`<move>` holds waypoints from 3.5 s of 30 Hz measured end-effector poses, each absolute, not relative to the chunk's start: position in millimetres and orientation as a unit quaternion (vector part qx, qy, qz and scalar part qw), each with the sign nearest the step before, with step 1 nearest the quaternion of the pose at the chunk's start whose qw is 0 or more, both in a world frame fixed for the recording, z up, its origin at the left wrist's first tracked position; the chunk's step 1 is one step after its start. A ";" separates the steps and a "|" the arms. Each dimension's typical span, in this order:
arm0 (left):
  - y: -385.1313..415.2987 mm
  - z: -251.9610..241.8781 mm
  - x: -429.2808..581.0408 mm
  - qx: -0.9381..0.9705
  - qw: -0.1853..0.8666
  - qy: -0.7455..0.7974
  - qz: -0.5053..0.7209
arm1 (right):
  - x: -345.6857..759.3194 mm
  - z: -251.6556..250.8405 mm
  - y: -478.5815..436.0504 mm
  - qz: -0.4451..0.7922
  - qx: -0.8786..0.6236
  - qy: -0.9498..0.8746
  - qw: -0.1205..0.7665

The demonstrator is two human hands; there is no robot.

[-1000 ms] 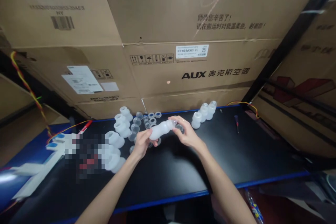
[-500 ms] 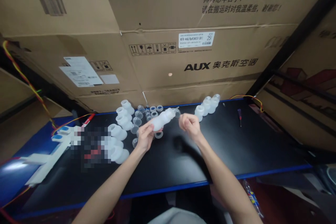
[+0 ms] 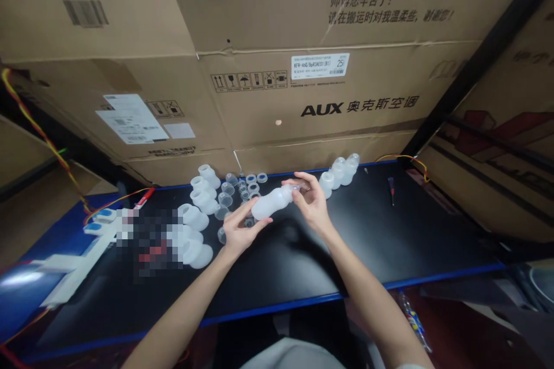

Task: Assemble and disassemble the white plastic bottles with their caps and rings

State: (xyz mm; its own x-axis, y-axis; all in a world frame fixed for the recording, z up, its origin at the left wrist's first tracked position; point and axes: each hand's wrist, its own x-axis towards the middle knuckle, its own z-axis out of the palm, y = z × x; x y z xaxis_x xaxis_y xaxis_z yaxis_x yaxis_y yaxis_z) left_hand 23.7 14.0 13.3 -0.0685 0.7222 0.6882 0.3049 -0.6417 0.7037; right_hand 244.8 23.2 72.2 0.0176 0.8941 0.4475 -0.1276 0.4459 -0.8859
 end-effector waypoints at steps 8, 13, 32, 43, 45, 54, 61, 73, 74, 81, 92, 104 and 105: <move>2.9 -0.3 39.1 0.724 0.050 0.333 0.602 | 242.0 50.5 -14.1 0.364 -0.405 -0.491 0.680; -9.0 -6.8 53.4 0.774 0.186 0.336 0.503 | 269.3 26.3 -46.9 0.370 -0.432 -0.497 0.655; -3.1 -12.1 58.4 0.875 0.244 0.296 0.297 | 364.5 9.7 -4.6 -0.224 -0.600 -0.610 0.465; -4.0 -13.3 56.1 0.868 0.251 0.303 0.302 | 289.8 -5.7 -8.3 -0.112 -0.583 -0.775 0.218; -4.4 -13.8 56.4 0.874 0.241 0.300 0.297 | 292.7 -5.6 -11.0 -0.095 -0.596 -0.763 0.233; -5.1 -12.3 57.2 0.883 0.233 0.300 0.275 | 287.9 -5.3 -0.3 -0.014 -0.554 -0.806 0.206; -5.0 -13.5 56.5 0.883 0.232 0.301 0.275 | 322.5 55.3 2.3 0.035 -0.545 -0.736 0.401; -5.3 -14.7 55.6 0.886 0.230 0.299 0.270 | 364.1 130.7 79.5 -0.030 -0.621 -0.756 0.205; -5.5 -14.4 55.5 0.886 0.230 0.300 0.270 | 363.9 126.6 83.5 -0.020 -0.620 -0.764 0.177; -5.7 -13.8 55.1 0.890 0.222 0.297 0.265 | 363.9 127.0 88.3 0.070 -0.652 -0.745 0.123; -6.2 -17.7 56.0 0.894 0.213 0.294 0.264 | 328.9 105.0 76.5 0.111 -0.698 -0.692 0.145; -5.0 -12.9 55.6 0.896 0.208 0.288 0.266 | 283.8 90.8 70.6 -0.015 -0.698 -0.647 0.305; -4.4 -13.5 55.6 0.894 0.210 0.289 0.269 | 278.8 88.7 68.2 -0.050 -0.689 -0.644 0.329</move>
